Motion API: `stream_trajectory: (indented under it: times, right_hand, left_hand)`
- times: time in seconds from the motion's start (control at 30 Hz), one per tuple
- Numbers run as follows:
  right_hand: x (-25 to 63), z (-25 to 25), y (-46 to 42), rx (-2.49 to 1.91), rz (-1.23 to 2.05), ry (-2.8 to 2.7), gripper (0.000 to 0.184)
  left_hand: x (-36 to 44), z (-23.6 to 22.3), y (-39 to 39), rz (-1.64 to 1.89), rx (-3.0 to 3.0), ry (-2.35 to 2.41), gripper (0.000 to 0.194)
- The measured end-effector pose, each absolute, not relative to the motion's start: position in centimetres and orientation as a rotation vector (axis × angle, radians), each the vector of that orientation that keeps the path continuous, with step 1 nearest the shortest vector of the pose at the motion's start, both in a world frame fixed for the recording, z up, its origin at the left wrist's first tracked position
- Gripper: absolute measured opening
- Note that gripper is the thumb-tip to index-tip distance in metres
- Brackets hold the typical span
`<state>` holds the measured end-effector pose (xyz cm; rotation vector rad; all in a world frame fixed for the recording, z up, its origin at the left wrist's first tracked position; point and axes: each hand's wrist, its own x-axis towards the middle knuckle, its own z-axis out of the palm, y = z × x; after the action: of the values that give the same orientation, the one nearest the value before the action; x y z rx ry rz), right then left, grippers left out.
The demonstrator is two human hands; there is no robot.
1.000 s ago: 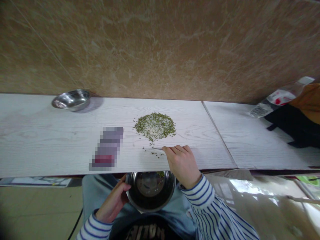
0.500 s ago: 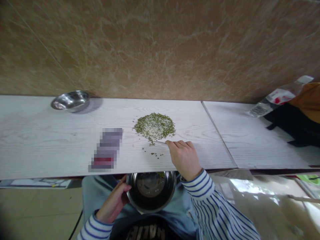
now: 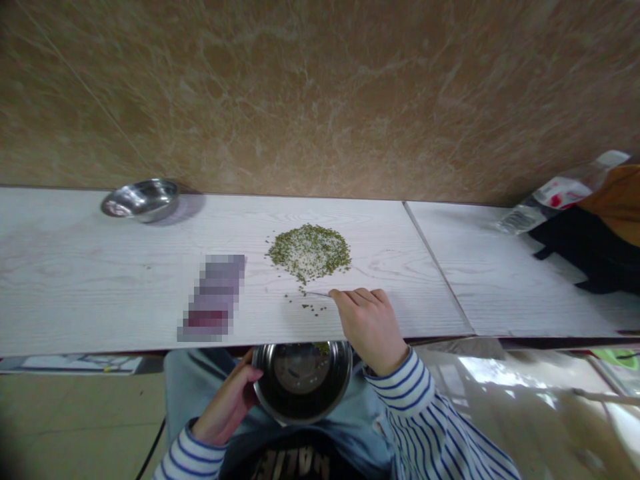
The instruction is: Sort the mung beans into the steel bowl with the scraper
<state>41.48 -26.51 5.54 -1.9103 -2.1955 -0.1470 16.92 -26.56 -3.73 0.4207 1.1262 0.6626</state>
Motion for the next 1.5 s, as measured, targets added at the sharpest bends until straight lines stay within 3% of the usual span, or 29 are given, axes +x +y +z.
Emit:
stream_trajectory:
  times: [1.5]
  right_hand:
    - [41.2,5.6,-26.2,-1.856,-0.1,-2.244,0.023]
  left_hand:
    - [16.7,-3.8,-26.7,0.634,0.476,1.093,0.051]
